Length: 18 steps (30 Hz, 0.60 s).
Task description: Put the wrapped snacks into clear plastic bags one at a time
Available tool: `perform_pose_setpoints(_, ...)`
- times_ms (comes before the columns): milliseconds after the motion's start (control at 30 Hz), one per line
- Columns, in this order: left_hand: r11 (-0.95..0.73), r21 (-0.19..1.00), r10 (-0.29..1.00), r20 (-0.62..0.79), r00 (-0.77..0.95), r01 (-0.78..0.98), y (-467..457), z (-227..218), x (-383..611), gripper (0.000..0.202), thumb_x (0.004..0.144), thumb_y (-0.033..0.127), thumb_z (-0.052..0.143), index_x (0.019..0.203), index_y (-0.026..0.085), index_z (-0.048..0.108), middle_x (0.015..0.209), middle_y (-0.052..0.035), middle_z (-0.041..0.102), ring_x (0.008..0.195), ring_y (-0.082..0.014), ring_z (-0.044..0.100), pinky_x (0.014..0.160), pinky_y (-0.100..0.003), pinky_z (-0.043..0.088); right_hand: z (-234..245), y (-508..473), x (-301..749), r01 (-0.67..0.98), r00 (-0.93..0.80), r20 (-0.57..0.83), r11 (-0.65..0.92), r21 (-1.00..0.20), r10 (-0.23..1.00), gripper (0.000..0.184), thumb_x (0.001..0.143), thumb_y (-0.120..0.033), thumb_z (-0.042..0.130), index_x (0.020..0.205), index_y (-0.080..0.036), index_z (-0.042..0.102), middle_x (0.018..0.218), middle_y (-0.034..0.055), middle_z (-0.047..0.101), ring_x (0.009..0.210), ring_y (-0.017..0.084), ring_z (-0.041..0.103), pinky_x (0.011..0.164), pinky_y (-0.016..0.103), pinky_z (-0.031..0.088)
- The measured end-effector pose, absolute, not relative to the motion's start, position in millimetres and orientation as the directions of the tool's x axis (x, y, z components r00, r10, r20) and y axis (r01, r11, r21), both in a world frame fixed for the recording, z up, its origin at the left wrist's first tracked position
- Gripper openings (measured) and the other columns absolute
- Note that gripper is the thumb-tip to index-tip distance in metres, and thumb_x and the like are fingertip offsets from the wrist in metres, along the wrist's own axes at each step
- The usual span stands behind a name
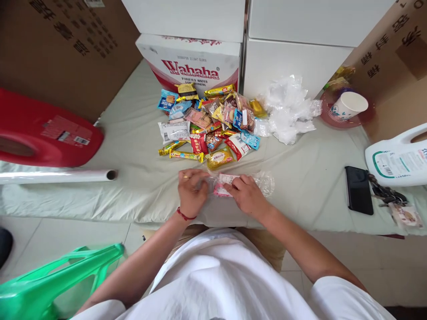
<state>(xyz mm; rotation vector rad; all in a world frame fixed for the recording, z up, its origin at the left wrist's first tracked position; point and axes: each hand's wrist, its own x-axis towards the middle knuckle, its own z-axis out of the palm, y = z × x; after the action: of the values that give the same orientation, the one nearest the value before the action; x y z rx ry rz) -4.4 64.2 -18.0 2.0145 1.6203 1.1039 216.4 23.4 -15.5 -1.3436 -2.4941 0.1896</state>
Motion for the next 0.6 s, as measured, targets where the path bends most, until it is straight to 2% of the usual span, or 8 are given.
perform_pose_setpoints(100, -0.07, 0.79, 0.942, 0.254, -0.221, 0.609, 79.8, -15.2, -18.5, 0.023, 0.097, 0.032, 0.045, 0.105, 0.019, 0.063, 0.106, -0.0098, 0.065, 0.099, -0.0234, 0.057, 0.092, -0.041, 0.047, -13.0, 14.9, 214.0, 0.795, -0.493, 0.199, 0.532, -0.293, 0.847, 0.041, 0.102, -0.017, 0.048, 0.14, -0.024, 0.064, 0.107, 0.0121, 0.065, 0.098, 0.026, 0.051, 0.089, 0.042, 0.045)
perform_pose_setpoints(133, -0.017, 0.793, 0.956, 0.192, -0.223, 0.609, 84.3, -13.3, -19.4, 0.03, 0.1, 0.037, 0.039, 0.106, 0.019, 0.062, 0.106, -0.0104, 0.065, 0.099, -0.0239, 0.058, 0.093, -0.042, 0.047, -11.5, 11.3, 213.2, 0.794, -0.491, 0.194, 0.528, -0.302, 0.849, 0.041, 0.102, -0.022, 0.05, 0.141, -0.023, 0.063, 0.112, 0.0132, 0.065, 0.102, 0.028, 0.051, 0.092, 0.045, 0.045)
perform_pose_setpoints(200, 0.009, 0.746, 0.994, 0.068, -0.09, 0.666, 90.0, -8.9, -15.4, 0.042, 0.104, 0.044, 0.029, 0.1, 0.02, 0.064, 0.102, -0.011, 0.067, 0.103, -0.0261, 0.059, 0.098, -0.045, 0.044, -8.3, 2.8, 211.5, 0.793, -0.493, 0.18, 0.524, -0.311, 0.851, 0.043, 0.102, -0.032, 0.054, 0.143, -0.021, 0.06, 0.122, 0.0158, 0.064, 0.113, 0.031, 0.051, 0.099, 0.05, 0.045)
perform_pose_setpoints(267, 0.001, 0.651, 0.998, -0.045, 0.038, 0.759, 90.4, -4.7, -7.5, 0.045, 0.101, 0.053, 0.037, 0.089, 0.02, 0.065, 0.103, -0.0129, 0.068, 0.109, -0.0302, 0.058, 0.099, -0.049, 0.043, -5.3, -7.1, 209.9, 0.8, -0.488, 0.176, 0.518, -0.302, 0.855, 0.046, 0.102, -0.037, 0.055, 0.145, -0.02, 0.059, 0.131, 0.0176, 0.062, 0.124, 0.033, 0.049, 0.105, 0.054, 0.045)
perform_pose_setpoints(333, 0.015, 0.554, 0.99, -0.125, 0.065, 0.832, 87.2, -0.8, -2.0, 0.039, 0.088, 0.058, 0.058, 0.083, 0.02, 0.065, 0.113, -0.0151, 0.067, 0.115, -0.0348, 0.056, 0.095, -0.049, 0.046, -2.7, -17.4, 208.8, 0.814, -0.474, 0.175, 0.506, -0.285, 0.863, 0.047, 0.102, -0.035, 0.054, 0.145, -0.018, 0.059, 0.138, 0.0181, 0.06, 0.133, 0.034, 0.046, 0.112, 0.056, 0.042)
perform_pose_setpoints(400, 0.01, 0.523, 0.986, -0.148, 0.079, 0.853, 83.3, 3.7, -3.4, 0.031, 0.078, 0.05, 0.069, 0.08, 0.02, 0.065, 0.114, -0.0146, 0.065, 0.115, -0.0345, 0.056, 0.09, -0.044, 0.048, -0.9, -26.9, 208.6, 0.833, -0.453, 0.164, 0.482, -0.273, 0.876, 0.046, 0.103, -0.032, 0.053, 0.147, -0.017, 0.058, 0.145, 0.0171, 0.058, 0.138, 0.034, 0.045, 0.117, 0.058, 0.038)
perform_pose_setpoints(500, -0.015, 0.632, 0.979, -0.149, 0.141, 0.775, 79.5, 14.6, -15.8, 0.018, 0.078, 0.037, 0.062, 0.072, 0.021, 0.059, 0.088, -0.0067, 0.064, 0.089, -0.0232, 0.06, 0.078, -0.034, 0.048, -0.3, -37.0, 210.0, 0.848, -0.429, 0.129, 0.448, -0.282, 0.894, 0.05, 0.103, -0.03, 0.052, 0.152, -0.022, 0.053, 0.154, 0.0137, 0.053, 0.144, 0.034, 0.044, 0.121, 0.062, 0.035)
perform_pose_setpoints(600, 0.085, 0.776, 0.961, -0.23, 0.154, 0.625, 75.9, 29.7, -22.3, 0.025, 0.081, 0.041, 0.059, 0.068, 0.021, 0.052, 0.064, 0.0024, 0.054, 0.061, -0.0143, 0.051, 0.06, -0.026, 0.04, -3.1, -41.2, 211.5, 0.848, -0.419, 0.114, 0.433, -0.305, 0.901, 0.054, 0.103, -0.026, 0.051, 0.156, -0.025, 0.048, 0.159, 0.011, 0.049, 0.148, 0.033, 0.043, 0.122, 0.062, 0.036)
